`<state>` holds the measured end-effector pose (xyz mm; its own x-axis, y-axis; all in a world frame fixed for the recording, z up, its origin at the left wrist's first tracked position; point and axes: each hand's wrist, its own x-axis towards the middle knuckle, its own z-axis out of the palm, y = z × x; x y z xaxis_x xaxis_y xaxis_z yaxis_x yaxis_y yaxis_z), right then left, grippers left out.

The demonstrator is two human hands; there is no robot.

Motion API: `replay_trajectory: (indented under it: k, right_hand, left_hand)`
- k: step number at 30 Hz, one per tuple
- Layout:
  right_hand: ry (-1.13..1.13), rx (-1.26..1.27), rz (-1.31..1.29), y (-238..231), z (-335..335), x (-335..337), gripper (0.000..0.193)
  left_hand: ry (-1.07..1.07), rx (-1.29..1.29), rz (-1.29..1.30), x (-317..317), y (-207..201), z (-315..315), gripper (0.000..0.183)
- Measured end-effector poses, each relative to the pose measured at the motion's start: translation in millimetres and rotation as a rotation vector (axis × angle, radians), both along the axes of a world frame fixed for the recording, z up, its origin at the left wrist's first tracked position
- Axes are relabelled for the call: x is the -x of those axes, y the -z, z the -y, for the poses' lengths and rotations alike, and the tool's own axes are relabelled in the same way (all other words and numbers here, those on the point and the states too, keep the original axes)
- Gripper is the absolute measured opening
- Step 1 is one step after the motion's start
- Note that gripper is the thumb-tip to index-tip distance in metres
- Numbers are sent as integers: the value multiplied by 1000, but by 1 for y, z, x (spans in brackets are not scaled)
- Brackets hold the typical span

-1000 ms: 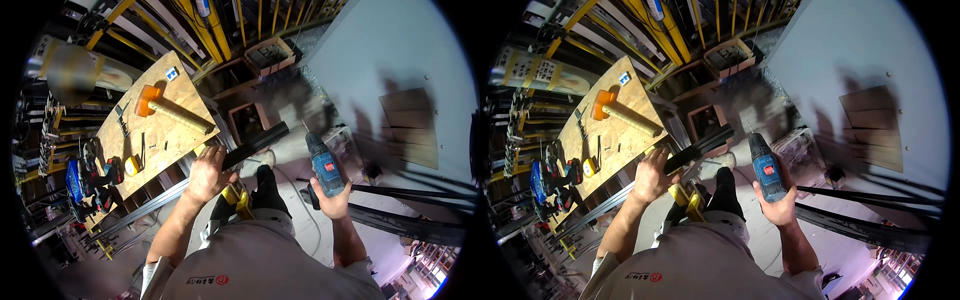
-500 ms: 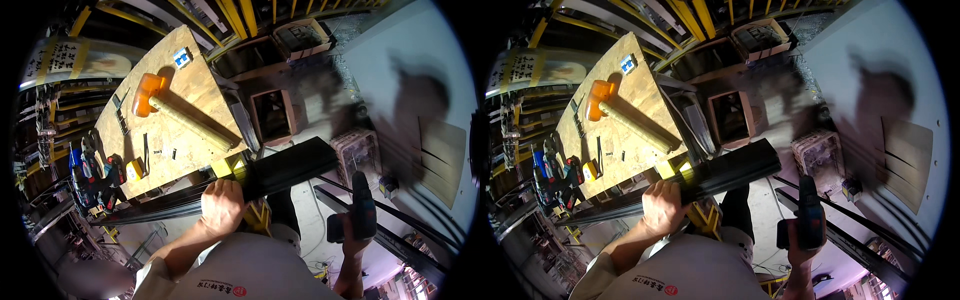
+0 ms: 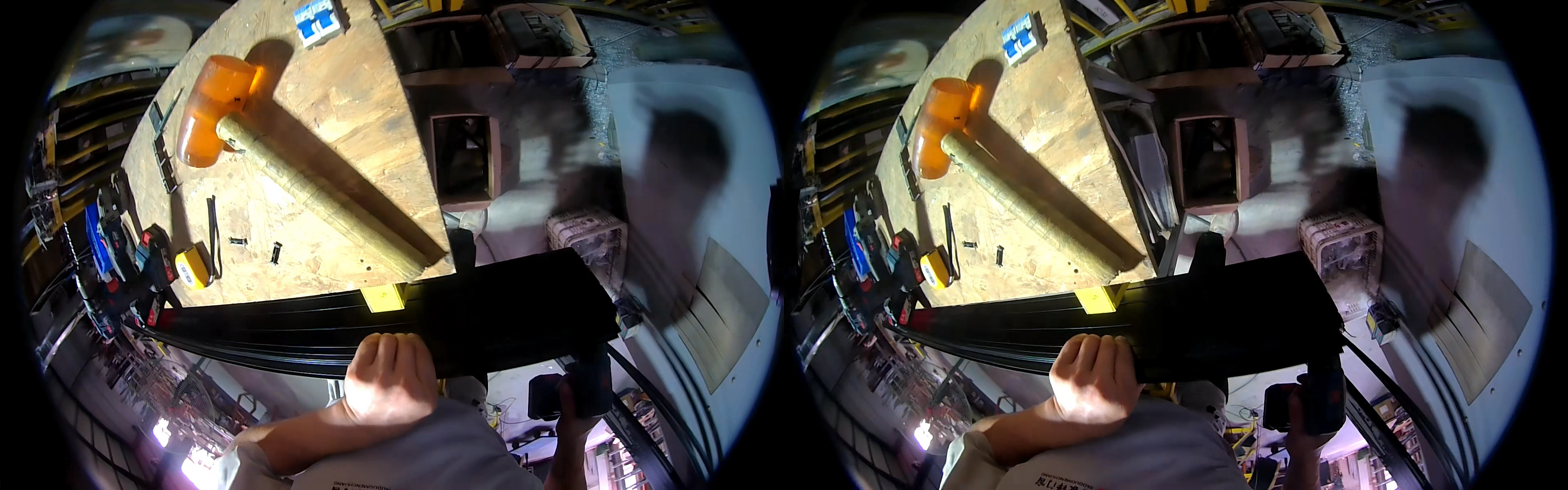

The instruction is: The person measures a metal profile using a tape measure and marks it with a marker, then drills holes into the profile and secures metal components using a power drill and screws.

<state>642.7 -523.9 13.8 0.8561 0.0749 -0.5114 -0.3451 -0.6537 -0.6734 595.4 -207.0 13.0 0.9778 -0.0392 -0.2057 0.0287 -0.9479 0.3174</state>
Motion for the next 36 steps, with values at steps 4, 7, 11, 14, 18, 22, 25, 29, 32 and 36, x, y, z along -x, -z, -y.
replay_trajectory:
  k: [4, 7, 11, 14, 18, 22, 25, 29, 32, 36]
  right_hand:
    - [-107, 65, -5, 22, 24, 8, 44]
    - [-60, 26, -14, 28, 15, 7, 48]
    - [-71, -36, -39, 28, 13, 2, 56]
    - [-143, 20, -8, 29, 20, 0, 62]
    - [-59, 14, -11, 29, 21, 1, 63]
    - [-51, 34, -4, 18, 4, -9, 55]
    - [-27, 20, -23, 12, 4, -7, 60]
    - [-31, 47, -1, 9, 0, -4, 54]
    - [-47, 42, 1, 8, 2, 1, 50]
    - [-103, 18, -2, 1, 1, -1, 55]
  left_hand:
    - [34, 9, 7, 2, 3, -1, 32]
    - [56, 28, 8, -11, 2, 5, 30]
    - [73, 6, 60, -23, 5, 14, 33]
    - [52, -23, 76, -23, 9, 21, 31]
    - [1, 41, 11, -25, 4, 21, 27]
    - [2, 33, 27, -16, 8, 21, 26]
    - [5, -2, 38, -11, 9, 14, 26]
    - [36, 5, -42, -2, 1, -2, 23]
    - [26, 33, -73, 5, -2, -10, 22]
    - [86, 53, -74, 14, 0, -13, 43]
